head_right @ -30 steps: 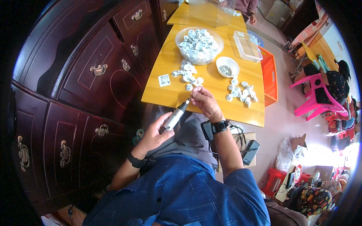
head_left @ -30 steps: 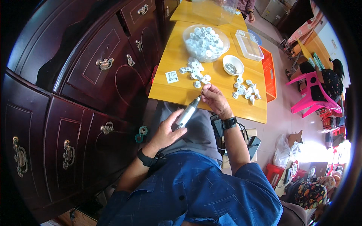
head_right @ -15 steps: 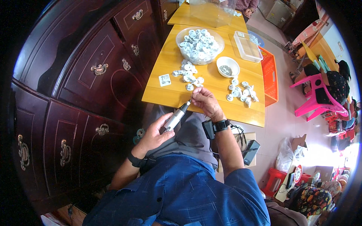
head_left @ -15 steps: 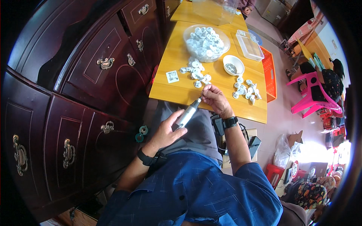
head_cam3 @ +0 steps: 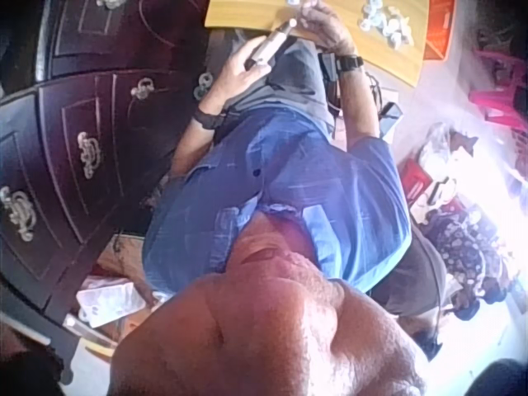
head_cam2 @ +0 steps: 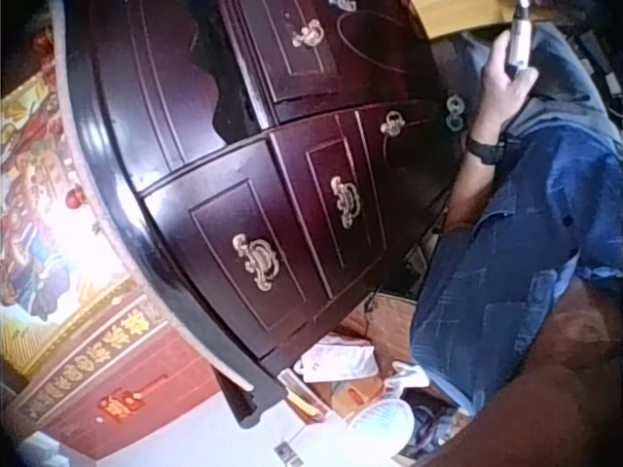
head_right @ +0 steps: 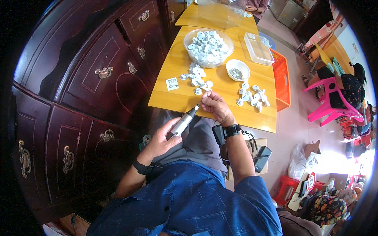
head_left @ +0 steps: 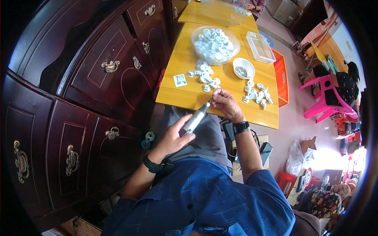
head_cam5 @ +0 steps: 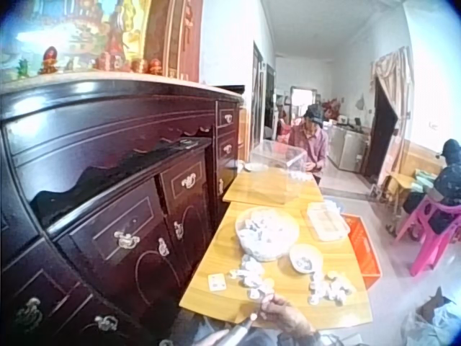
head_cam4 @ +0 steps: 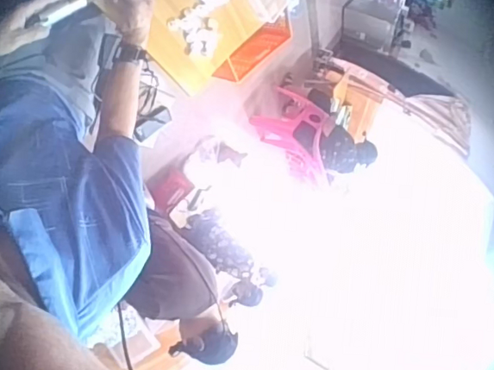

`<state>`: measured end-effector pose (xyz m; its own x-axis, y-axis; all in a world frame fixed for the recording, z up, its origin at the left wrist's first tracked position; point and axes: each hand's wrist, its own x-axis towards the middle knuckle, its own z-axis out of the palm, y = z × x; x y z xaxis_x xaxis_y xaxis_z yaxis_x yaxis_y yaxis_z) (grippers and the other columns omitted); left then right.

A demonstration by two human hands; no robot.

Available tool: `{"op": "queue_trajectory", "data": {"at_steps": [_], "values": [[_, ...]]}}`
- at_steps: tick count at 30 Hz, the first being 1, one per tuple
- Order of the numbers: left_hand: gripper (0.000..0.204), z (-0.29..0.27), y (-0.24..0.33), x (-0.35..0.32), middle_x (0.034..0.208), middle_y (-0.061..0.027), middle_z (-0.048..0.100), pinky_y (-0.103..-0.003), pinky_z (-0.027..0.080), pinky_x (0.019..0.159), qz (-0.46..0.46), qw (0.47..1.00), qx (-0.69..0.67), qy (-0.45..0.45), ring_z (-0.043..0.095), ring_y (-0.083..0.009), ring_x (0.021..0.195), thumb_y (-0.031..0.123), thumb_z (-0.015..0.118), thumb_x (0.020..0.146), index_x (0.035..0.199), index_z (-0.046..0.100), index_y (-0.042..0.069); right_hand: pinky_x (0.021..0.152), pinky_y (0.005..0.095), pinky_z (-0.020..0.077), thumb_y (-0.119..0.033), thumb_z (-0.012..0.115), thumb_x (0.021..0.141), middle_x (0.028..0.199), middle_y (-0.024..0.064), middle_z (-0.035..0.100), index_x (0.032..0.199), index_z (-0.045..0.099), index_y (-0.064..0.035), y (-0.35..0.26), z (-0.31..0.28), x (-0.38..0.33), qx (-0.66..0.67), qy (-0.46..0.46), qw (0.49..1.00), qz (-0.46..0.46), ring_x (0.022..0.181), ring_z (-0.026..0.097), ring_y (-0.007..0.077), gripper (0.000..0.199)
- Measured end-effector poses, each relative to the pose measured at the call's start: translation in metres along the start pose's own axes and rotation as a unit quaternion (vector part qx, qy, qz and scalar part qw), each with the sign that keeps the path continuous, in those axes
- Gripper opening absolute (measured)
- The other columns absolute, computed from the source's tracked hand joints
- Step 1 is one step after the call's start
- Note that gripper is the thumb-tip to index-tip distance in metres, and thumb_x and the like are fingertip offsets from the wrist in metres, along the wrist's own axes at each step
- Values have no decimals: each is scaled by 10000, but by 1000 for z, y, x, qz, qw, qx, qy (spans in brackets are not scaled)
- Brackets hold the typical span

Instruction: The person picks up a screw from a bowl, places it into a white plastic component, and uses a power screwdriver to drive the screw into the part. This process is repeated with several more components throughout the video.

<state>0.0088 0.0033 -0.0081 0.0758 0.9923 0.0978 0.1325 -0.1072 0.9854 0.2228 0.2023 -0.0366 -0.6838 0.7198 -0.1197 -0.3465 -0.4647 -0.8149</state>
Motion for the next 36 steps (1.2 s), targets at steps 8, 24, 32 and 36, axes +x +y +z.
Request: {"op": "queue_trajectory", "data": {"at_steps": [8,24,32,36], "values": [[664,-6,0,-2,1296,-181,620,-342,481,989,17,999,40,-19,623,-232,1157,127,755,857,1435,450,6,759,232,518,-60,677,917,879,-16,643,988,639,-78,-23,-3,-4,-142,-26,989,14,804,613,82,82],[597,-9,10,4,858,21,531,-189,415,595,-101,982,-139,-85,462,-37,660,149,665,960,1471,390,11,797,217,506,-38,732,885,897,-23,665,970,636,-75,-24,-10,-7,-200,-53,978,-23,842,623,65,133],[628,-7,16,3,1149,-124,664,-320,496,934,5,994,91,-52,647,-180,1027,131,720,888,1443,449,14,771,206,503,-39,732,878,881,-26,673,971,641,-77,-36,-19,-6,-198,-90,976,29,819,629,63,136],[645,-5,21,2,1206,-146,663,-338,489,955,-7,993,106,-49,648,-192,1088,117,734,854,1433,465,26,744,207,497,-7,715,877,853,-35,668,954,645,-63,-42,-15,-6,-240,-91,965,49,793,624,62,118]]}}
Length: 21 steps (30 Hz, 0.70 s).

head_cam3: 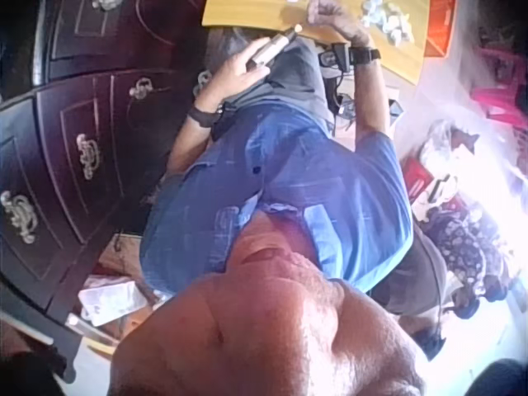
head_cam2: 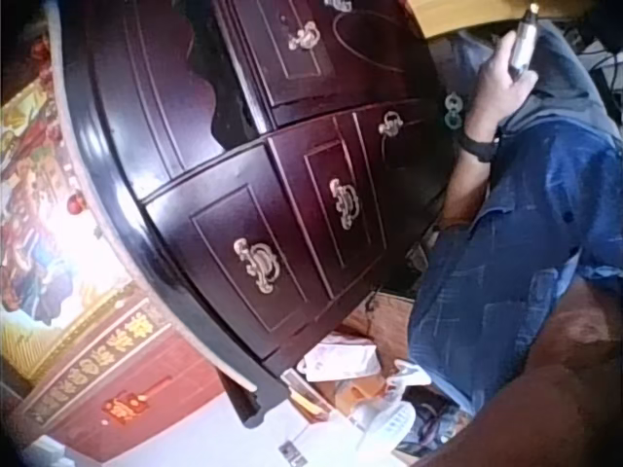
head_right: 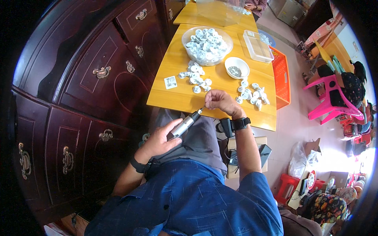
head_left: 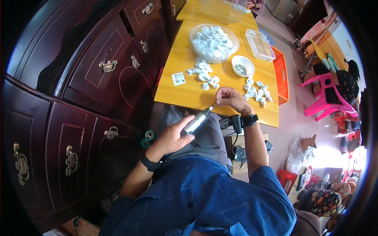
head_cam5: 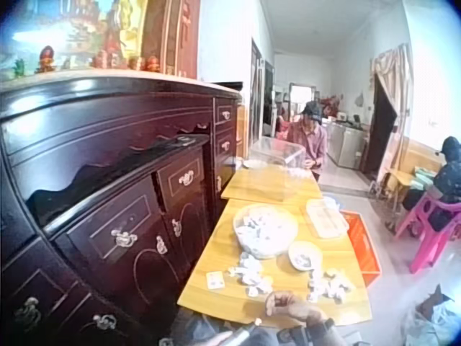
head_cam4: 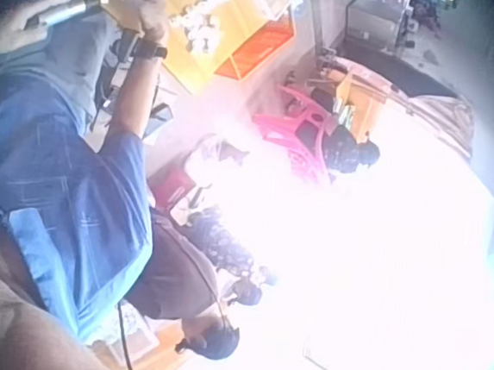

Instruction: The person picks up a screw from a bowl, places it into a white plastic component, and uses a power screwdriver to drive the screw into the part. This process is repeated with several more components throughout the video.

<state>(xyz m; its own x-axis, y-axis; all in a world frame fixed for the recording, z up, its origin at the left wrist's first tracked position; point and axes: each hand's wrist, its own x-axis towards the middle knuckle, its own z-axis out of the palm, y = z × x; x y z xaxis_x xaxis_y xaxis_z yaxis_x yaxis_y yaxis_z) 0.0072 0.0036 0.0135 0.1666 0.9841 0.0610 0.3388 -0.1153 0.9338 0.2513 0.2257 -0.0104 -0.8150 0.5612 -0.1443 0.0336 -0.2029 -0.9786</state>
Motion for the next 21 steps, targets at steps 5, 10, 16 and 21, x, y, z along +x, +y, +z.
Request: {"op": "queue_trajectory", "data": {"at_steps": [5,10,16,21], "values": [[617,9,-25,-3,1081,-101,659,-280,523,825,25,993,-111,6,651,-166,863,94,690,905,1455,425,9,762,208,502,-6,717,882,863,-29,672,954,644,-66,-2,5,1,6,8,1000,-3,812,630,64,119],[601,0,-3,-3,987,-63,619,-199,469,644,-119,933,-336,-55,552,-78,689,132,652,943,1473,392,23,815,226,524,-16,735,877,903,-17,672,971,628,-78,0,11,2,38,22,998,-53,863,650,80,156],[629,-1,-6,-5,971,-60,609,-195,457,601,-119,919,-373,-56,539,-64,676,200,662,948,1482,376,31,815,227,526,-13,736,876,905,-16,670,971,626,-79,-2,13,8,35,11,998,-46,869,654,87,159],[653,-1,-8,-7,975,-58,607,-195,449,579,-123,910,-392,-58,541,-61,677,207,676,939,1486,369,28,818,231,528,-22,737,878,914,-11,673,992,629,-74,-6,17,10,29,-5,999,-43,877,658,93,165]]}}
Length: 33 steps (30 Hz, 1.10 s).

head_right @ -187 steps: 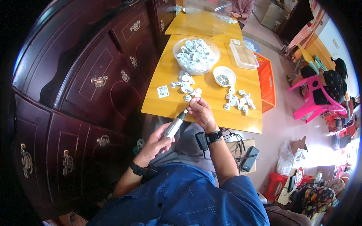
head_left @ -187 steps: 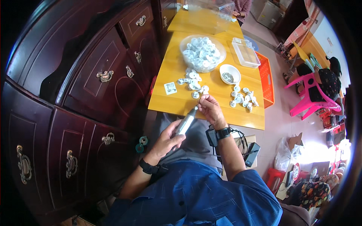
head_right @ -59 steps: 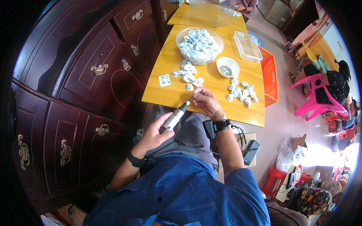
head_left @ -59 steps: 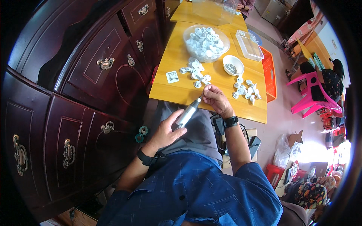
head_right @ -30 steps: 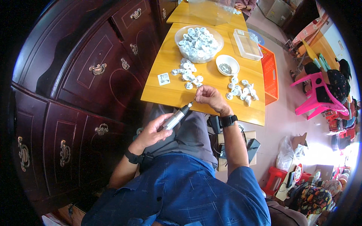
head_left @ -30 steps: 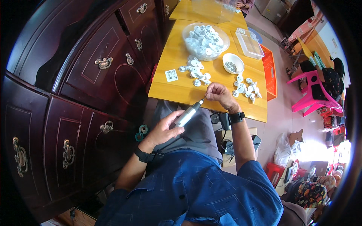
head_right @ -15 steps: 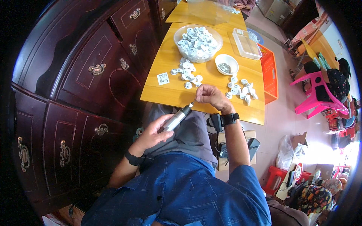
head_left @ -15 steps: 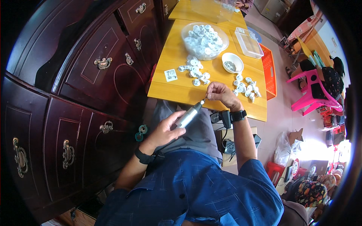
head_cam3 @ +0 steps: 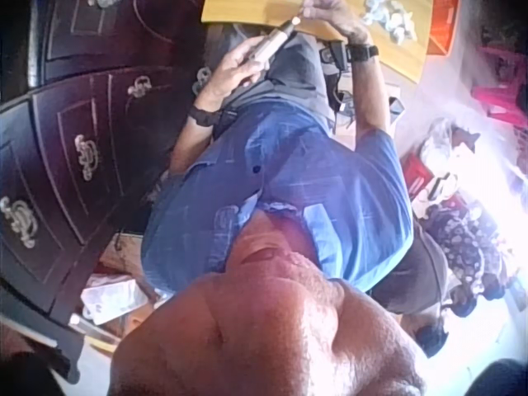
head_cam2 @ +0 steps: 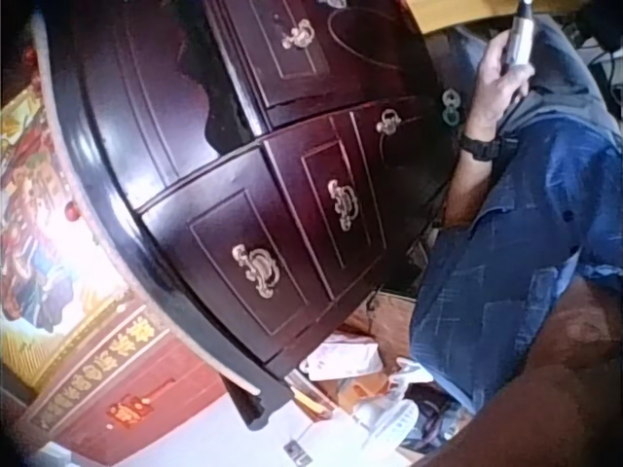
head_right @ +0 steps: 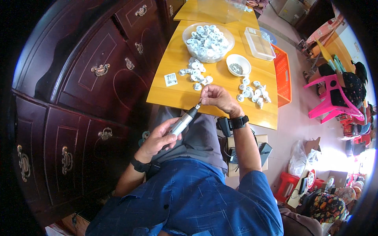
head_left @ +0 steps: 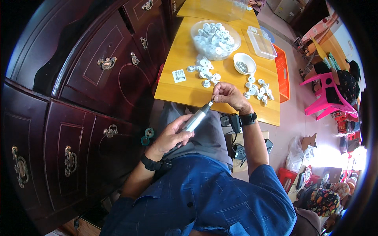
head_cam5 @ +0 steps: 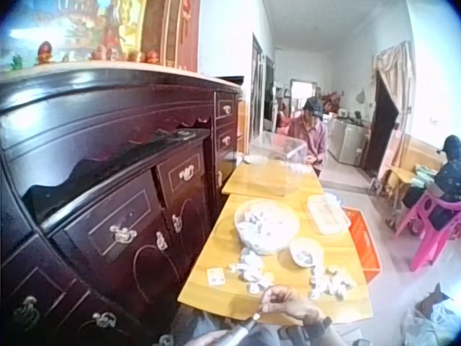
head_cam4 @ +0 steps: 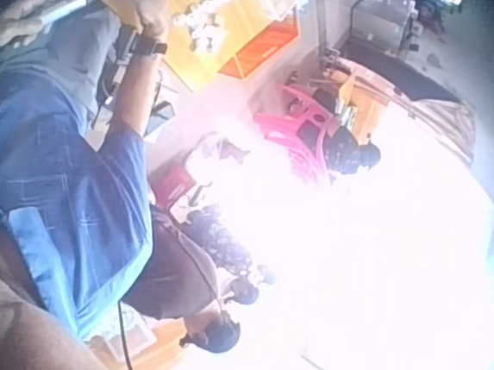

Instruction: The person picks up a screw from a bowl, places it into a white plastic component, and uses a power screwdriver to drive the screw into the part. This process is repeated with several more components throughout the video.

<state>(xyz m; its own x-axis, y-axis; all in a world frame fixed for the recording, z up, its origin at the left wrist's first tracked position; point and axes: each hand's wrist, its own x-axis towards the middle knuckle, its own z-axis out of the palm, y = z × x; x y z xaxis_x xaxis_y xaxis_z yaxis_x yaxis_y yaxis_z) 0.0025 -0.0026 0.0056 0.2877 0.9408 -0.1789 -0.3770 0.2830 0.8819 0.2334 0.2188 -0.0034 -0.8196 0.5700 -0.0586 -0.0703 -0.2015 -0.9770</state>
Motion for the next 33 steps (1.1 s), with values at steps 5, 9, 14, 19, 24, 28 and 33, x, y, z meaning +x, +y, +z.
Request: {"op": "queue_trajectory", "data": {"at_steps": [5,9,14,19,24,28,33], "values": [[661,1,-2,2,974,-57,607,-190,437,549,19,1000,19,15,543,-58,671,216,675,941,1493,363,29,811,240,523,-78,729,904,942,-4,689,1074,629,-70,-4,4,0,9,33,999,-7,884,657,96,197],[661,1,-1,3,970,-56,607,-188,432,534,27,999,32,16,545,-60,671,221,674,942,1494,364,30,782,234,503,-184,689,956,964,-8,699,1109,633,-76,-5,-12,-4,-52,167,984,-28,866,649,92,195],[654,-2,-2,4,965,-55,603,-186,431,528,46,997,45,35,541,-63,671,216,670,944,1492,364,30,737,287,529,-135,703,883,913,42,707,1044,672,-38,6,-11,0,-298,332,894,-47,813,667,136,191],[643,-2,0,6,960,-54,598,-186,430,526,52,997,47,32,534,-62,664,205,667,945,1487,368,30,719,349,550,-171,728,826,970,132,693,1044,687,-50,12,3,7,-460,363,806,-80,783,684,221,252],[633,-1,2,6,963,-54,595,-187,432,528,55,997,51,35,533,-62,663,196,665,944,1481,373,29,762,446,538,-275,741,812,985,174,671,1028,691,-56,17,9,19,-541,353,762,-50,860,676,351,312],[629,-1,1,6,964,-53,594,-186,434,534,59,996,56,35,535,-62,668,188,663,944,1480,373,30,769,461,533,-289,747,804,985,187,670,1006,694,-56,10,16,27,-543,340,767,-32,887,667,377,313],[628,1,2,7,963,-52,595,-187,434,539,55,996,62,36,538,-62,674,179,661,944,1481,372,30,766,456,539,-227,757,780,962,192,668,983,698,-53,17,9,35,-551,317,771,-35,861,668,378,274]]}}
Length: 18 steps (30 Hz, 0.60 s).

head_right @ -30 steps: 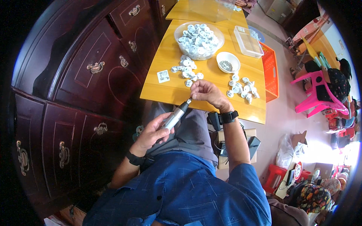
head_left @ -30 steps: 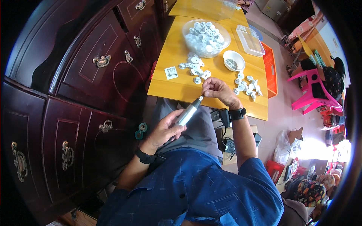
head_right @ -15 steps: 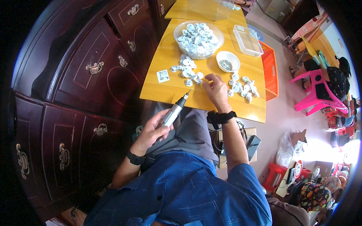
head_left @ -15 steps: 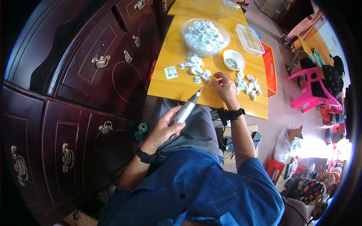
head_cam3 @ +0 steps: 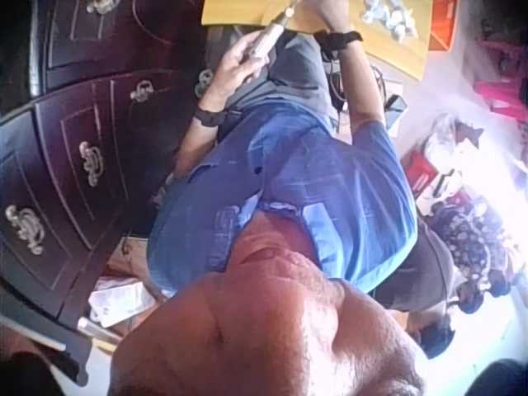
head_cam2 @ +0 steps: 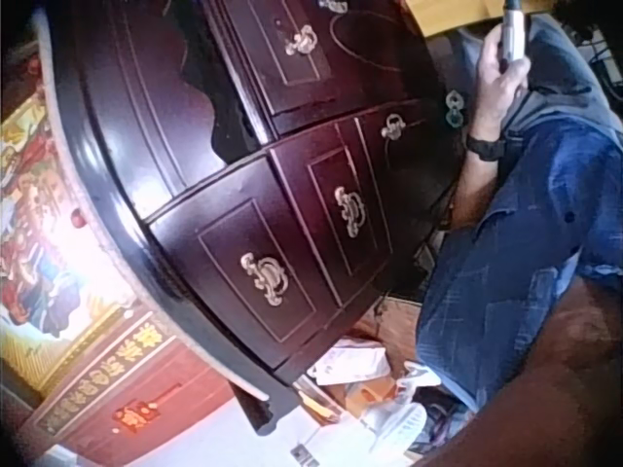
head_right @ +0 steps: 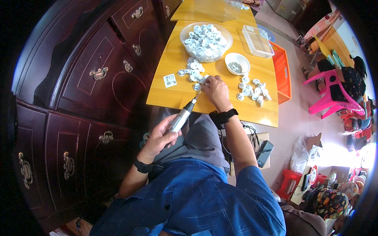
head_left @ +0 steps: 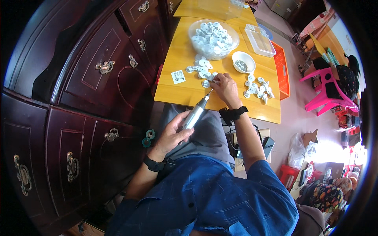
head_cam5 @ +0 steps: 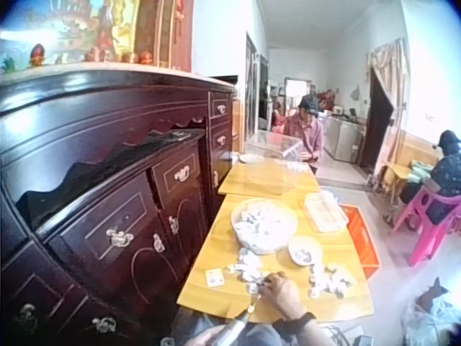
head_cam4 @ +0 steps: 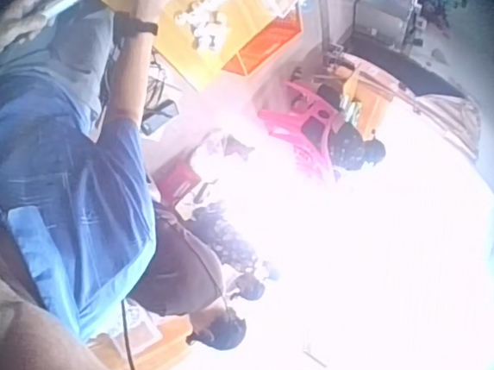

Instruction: The person picks up a screw from a bowl, places it into a white plastic component, and uses a power screwdriver to drive the screw into the part. This process is repeated with several more components throughout the video.

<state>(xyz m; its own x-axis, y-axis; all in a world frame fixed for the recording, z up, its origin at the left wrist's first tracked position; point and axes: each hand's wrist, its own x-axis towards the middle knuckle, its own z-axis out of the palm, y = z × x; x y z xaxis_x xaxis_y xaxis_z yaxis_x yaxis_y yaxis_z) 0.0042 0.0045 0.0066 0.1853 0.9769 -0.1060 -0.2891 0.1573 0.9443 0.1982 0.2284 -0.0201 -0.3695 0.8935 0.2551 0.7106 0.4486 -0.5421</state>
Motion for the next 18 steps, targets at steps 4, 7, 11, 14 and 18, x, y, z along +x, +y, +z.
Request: {"op": "queue_trajectory", "data": {"at_steps": [4,7,11,14,18], "values": [[630,0,-1,0,965,-52,596,-187,435,539,4,1000,4,0,541,-61,678,177,660,942,1483,371,32,759,430,547,-156,742,776,947,200,666,975,694,-40,12,7,-3,62,31,998,-4,844,677,356,235],[629,1,3,0,966,-53,596,-187,437,541,4,1000,11,-1,542,-63,680,176,659,943,1483,371,33,737,358,551,-98,707,814,903,117,665,983,680,-27,20,2,-7,148,13,987,54,802,677,243,185],[626,2,4,2,972,-54,596,-187,441,550,2,1000,9,-5,541,-65,680,171,657,944,1483,372,31,678,260,514,-48,690,863,891,2,609,1039,610,-42,35,1,-12,438,-96,881,147,778,599,93,193],[622,4,4,5,976,-54,596,-187,441,559,2,1000,8,-5,539,-64,680,166,659,942,1480,377,30,660,237,490,-36,706,871,898,-7,601,1070,564,-52,33,-2,-16,475,-111,862,137,772,571,69,245],[614,6,4,6,977,-54,595,-188,439,564,-1,1000,15,2,538,-63,681,157,656,943,1477,381,31,756,230,500,-27,694,903,987,23,642,1169,544,-57,16,-15,-20,453,-164,860,165,861,612,83,307]]}}
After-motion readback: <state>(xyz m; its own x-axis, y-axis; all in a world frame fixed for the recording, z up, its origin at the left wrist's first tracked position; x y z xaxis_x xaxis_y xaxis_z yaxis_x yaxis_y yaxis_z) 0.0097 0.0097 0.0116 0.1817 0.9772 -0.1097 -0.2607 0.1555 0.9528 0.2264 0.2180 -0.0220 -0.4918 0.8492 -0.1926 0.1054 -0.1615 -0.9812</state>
